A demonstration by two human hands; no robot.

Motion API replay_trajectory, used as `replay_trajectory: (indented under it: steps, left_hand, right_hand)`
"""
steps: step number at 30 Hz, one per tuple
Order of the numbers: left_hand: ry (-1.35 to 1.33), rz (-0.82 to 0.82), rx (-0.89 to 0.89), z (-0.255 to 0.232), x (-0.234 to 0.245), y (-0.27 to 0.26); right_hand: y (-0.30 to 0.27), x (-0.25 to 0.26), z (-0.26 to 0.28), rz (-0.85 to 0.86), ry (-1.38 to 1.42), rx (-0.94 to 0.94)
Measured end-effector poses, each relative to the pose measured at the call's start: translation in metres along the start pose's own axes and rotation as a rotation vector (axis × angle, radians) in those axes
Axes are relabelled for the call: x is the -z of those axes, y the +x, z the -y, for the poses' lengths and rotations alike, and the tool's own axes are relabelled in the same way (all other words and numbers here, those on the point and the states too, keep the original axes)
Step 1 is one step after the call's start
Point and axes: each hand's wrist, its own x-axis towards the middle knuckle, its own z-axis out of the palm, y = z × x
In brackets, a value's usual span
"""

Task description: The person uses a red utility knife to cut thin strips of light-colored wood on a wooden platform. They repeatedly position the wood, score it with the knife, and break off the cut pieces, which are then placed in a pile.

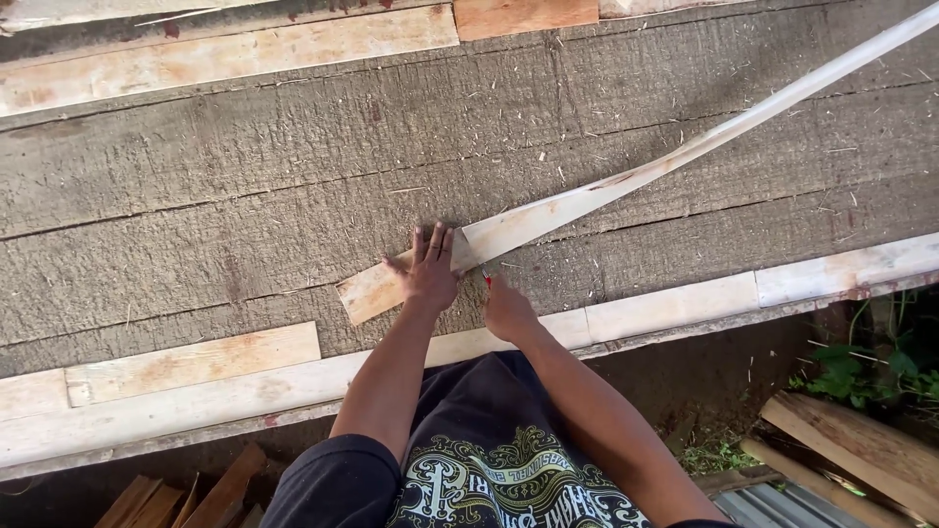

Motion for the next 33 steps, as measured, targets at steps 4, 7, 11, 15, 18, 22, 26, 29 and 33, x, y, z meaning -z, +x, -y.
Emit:
replay_trajectory:
  steps: [4, 7, 11, 15, 18, 22, 26, 29, 33]
  left_hand:
    - [0.011, -0.014, -0.007, -0.001, 0.001, 0.000]
    - [0.036, 0.005, -0.010, 0.001, 0.014, -0.010]
    - [0.101, -0.008, -0.050, -0.001, 0.029, -0.022]
    - [0.078, -0.193, -0.120, 0.013, -0.025, 0.004]
    - [0.032, -0.292, -0.191, 0.021, -0.027, 0.014]
    - [-0.010, -0.184, -0.123, 0.040, -0.016, 0.031]
    - [-0.230, -0.099, -0.019, 0.050, 0.034, 0.008]
    - [-0.279, -0.074, 0.021, 0.060, 0.045, 0.005]
    - [-0.249, -0.044, 0.075, 0.069, 0.036, 0.021]
  right_hand:
    - [-0.009, -0.003, -0.008, 0.013, 0.018, 0.014]
    - [0.013, -0.015, -0.027, 0.025, 0.013, 0.039]
    - [0.039, -0.016, -0.067, 0.029, 0.020, 0.104]
    - [0.024, -0.015, -0.067, -0.168, 0.217, 0.115]
    - [0.055, -0.025, -0.078, -0.482, 0.302, 0.231]
    - [0.049, -0.010, -0.041, -0.659, 0.247, 0.349]
    - [0.042, 0.016, -0.001, -0.657, 0.258, 0.429]
    - [0.077, 0.008, -0.010, -0.565, 0.208, 0.436]
    - [0.083, 0.000, -0.006, -0.263, 0.170, 0.329]
